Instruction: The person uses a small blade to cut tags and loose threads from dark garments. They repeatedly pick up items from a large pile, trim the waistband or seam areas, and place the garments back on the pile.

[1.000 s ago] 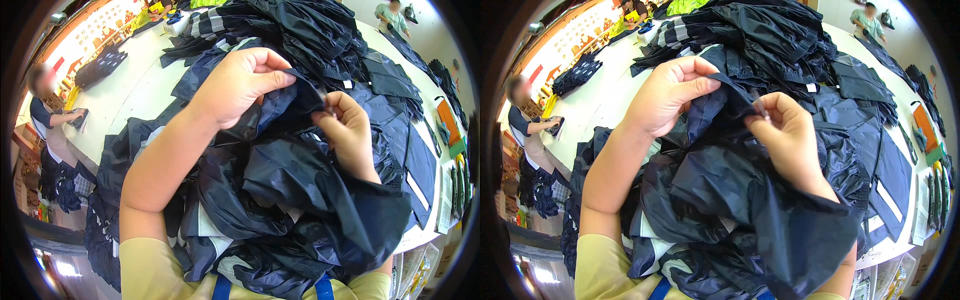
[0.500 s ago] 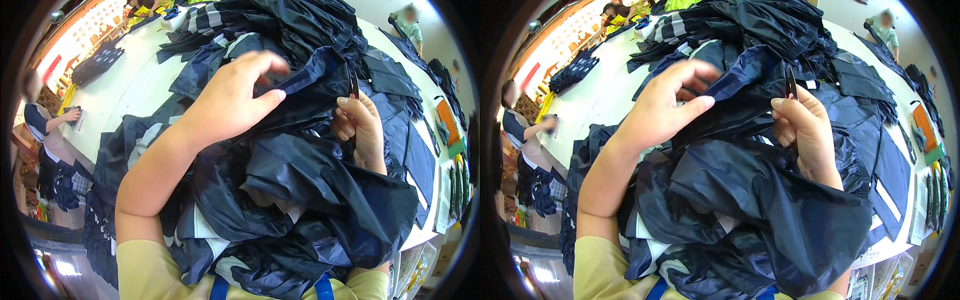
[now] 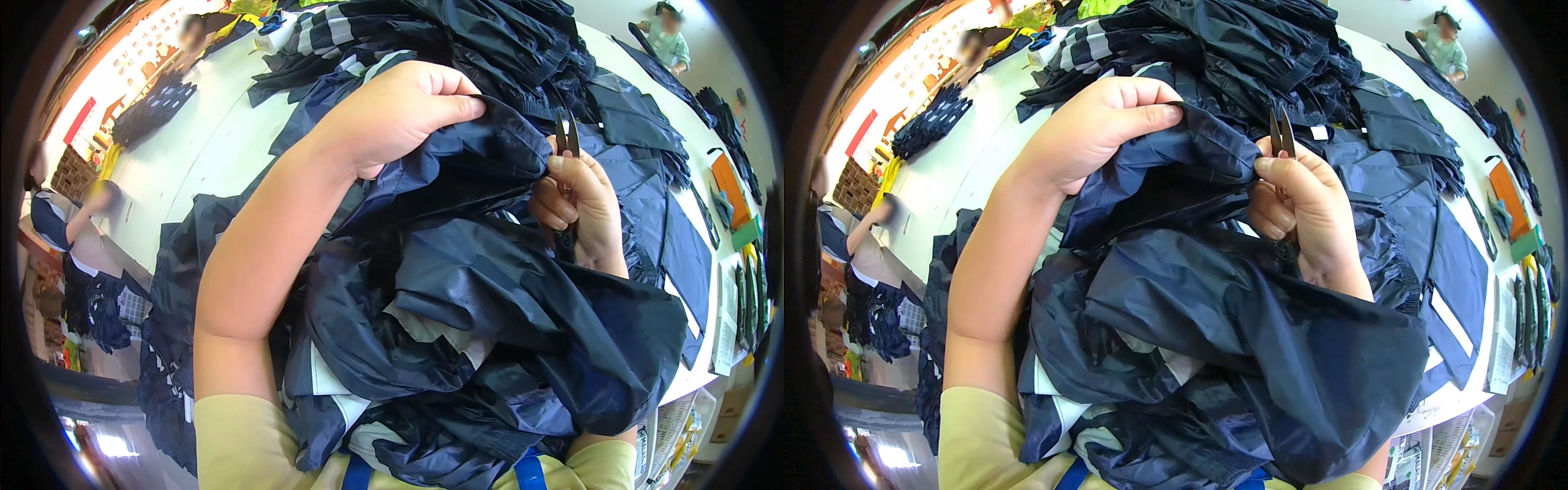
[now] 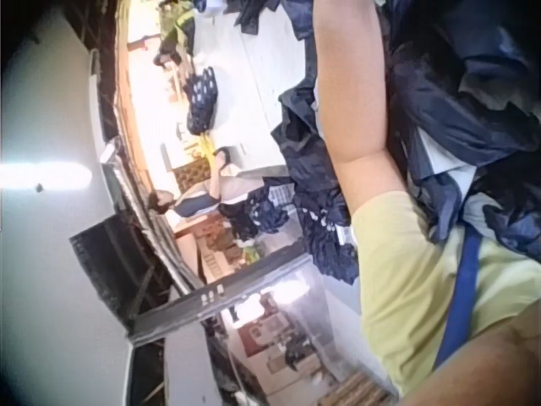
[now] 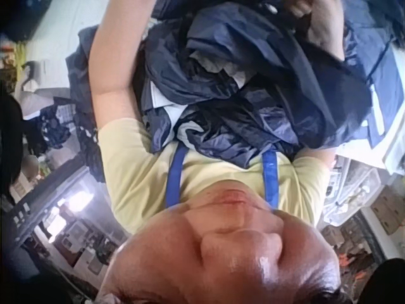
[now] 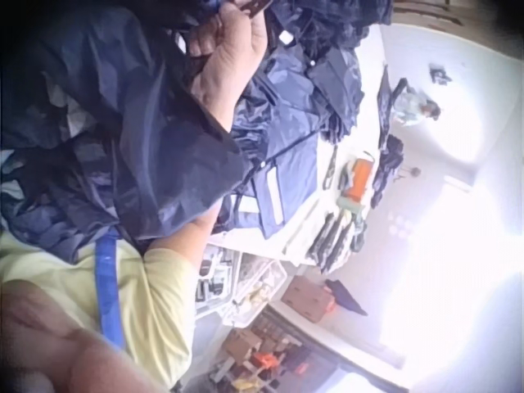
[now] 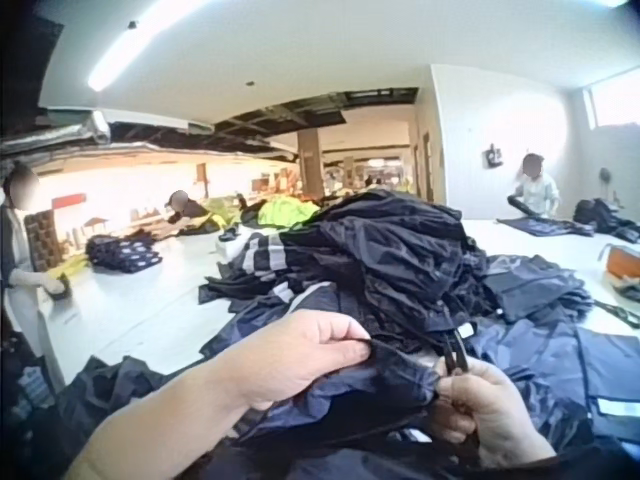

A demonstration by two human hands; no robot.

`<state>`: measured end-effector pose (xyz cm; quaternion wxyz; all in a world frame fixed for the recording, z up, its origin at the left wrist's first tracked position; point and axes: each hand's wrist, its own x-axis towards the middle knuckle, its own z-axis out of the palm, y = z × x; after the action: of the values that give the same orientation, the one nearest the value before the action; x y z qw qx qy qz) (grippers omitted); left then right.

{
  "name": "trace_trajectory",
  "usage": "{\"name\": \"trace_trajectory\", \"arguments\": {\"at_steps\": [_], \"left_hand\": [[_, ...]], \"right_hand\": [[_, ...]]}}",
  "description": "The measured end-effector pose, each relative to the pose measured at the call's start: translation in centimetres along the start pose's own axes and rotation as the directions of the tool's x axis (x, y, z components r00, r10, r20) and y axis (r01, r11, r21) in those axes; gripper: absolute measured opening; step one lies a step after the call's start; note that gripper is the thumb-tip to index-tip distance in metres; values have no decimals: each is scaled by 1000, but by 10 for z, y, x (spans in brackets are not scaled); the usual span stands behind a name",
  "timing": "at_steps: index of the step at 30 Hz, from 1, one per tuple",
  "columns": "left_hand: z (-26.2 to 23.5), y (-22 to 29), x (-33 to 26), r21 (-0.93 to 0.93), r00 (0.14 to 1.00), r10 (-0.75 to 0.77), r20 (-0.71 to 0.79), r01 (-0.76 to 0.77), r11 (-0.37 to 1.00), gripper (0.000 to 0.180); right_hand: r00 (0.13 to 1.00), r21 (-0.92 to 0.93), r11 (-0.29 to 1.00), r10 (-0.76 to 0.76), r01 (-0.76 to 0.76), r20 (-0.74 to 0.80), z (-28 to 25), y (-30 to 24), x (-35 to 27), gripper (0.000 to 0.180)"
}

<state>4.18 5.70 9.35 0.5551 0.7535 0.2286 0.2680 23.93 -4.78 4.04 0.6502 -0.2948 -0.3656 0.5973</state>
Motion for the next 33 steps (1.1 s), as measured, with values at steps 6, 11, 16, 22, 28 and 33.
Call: {"name": "trace_trajectory", "arguments": {"at_steps": [6, 11, 16, 22, 28, 33], "left_hand": [[-6, 2, -10, 104, 999, 39, 38, -43, 994, 19], [11, 5, -6, 288, 939, 341, 34, -336, 897, 18], [21, -3, -14, -76, 989, 143, -38, -146, 986, 19], [26, -4, -23, -27, 957, 198, -214, -209, 978, 16], [28, -9, -23, 97, 944, 234, -233, -217, 971, 17], [32, -8, -24, 246, 930, 291, -226, -235, 941, 17]], "right_hand": [[999, -13, 999, 34, -34, 10, 5, 0, -1, 7], [1000, -168, 986, -12, 16, 28, 7, -1, -3, 8], [986, -561, 821, -161, 107, -47, 8, -4, -4, 13], [738, -886, -121, -509, 447, 442, 34, -19, -25, 34], [672, -826, -222, -491, 518, 554, 31, -8, -26, 31], [602, -766, -332, -478, 550, 639, 32, -9, -25, 27]]}}
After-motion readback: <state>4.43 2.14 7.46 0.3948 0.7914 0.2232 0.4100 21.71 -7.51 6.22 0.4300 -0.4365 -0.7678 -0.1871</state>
